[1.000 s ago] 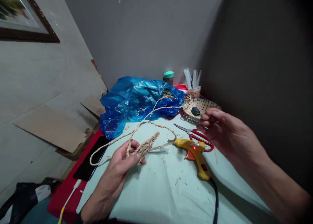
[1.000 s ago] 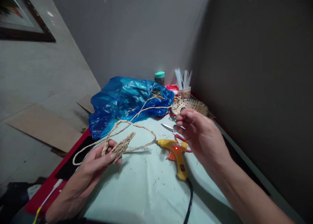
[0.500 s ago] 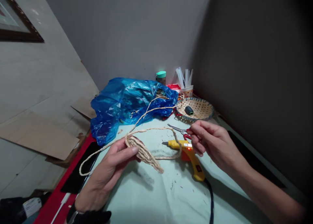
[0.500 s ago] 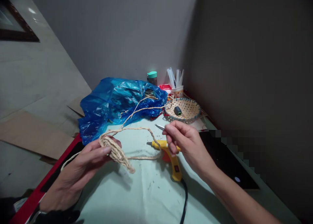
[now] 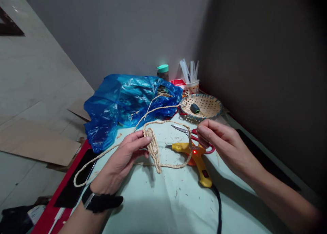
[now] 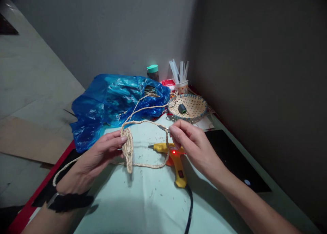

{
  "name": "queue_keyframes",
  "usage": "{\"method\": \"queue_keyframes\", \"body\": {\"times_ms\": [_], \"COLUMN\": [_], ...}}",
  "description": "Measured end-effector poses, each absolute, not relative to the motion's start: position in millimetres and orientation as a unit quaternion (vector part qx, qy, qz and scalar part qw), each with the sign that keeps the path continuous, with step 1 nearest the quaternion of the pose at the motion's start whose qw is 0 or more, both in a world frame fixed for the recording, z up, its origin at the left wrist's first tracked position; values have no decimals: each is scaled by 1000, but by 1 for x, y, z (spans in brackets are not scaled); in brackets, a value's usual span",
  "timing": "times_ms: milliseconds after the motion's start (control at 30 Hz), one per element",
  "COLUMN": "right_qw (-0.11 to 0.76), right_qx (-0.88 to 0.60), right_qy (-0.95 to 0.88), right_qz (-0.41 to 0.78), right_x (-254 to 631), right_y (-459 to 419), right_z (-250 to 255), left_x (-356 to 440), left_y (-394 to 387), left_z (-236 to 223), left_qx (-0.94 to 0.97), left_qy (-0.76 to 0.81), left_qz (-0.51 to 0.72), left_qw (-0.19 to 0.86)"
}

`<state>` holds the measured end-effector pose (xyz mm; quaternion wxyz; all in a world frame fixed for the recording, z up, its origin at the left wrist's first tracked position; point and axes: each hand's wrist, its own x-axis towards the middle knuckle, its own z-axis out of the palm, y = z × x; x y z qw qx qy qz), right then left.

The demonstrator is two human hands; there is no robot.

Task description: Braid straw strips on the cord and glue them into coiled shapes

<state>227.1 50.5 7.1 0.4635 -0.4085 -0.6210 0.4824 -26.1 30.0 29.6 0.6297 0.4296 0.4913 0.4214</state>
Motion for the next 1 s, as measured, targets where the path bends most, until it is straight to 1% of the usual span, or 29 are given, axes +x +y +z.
{"method": "queue_keyframes", "body": {"times_ms": [133, 300, 400, 533, 600, 733, 800, 867, 1000], "right_qw": [469, 523, 529, 505, 474, 377, 342, 333, 356], "right_qx": [-372, -359, -363, -411, -418, -396, -376, -343, -315], "right_qy": [-638, -578, -557, -607, -651, -731, -766, -792, -803], "right_qz": [484, 514, 527, 456, 421, 410, 393, 379, 358], "right_x": [230, 231, 230, 230, 231, 229, 226, 221, 215], "right_y": [54, 46, 39, 35, 33, 28, 24, 20, 14], "right_z": [4, 3, 6, 9, 10, 14, 14, 12, 9], "left_x": [-17, -5, -1, -2, -5, -12, -16, -20, -27], "left_y": [40, 44, 47, 55, 59, 67, 70, 73, 76], "left_z": [26, 25, 21, 11, 6, -4, -9, -13, -20], "left_qx": [428, 425, 428, 449, 468, 499, 512, 529, 571], "left_qy": [493, 499, 504, 520, 536, 590, 619, 639, 671], "left_qz": [415, 411, 406, 389, 385, 382, 379, 368, 331], "left_qw": [633, 633, 631, 614, 588, 506, 459, 420, 337]}}
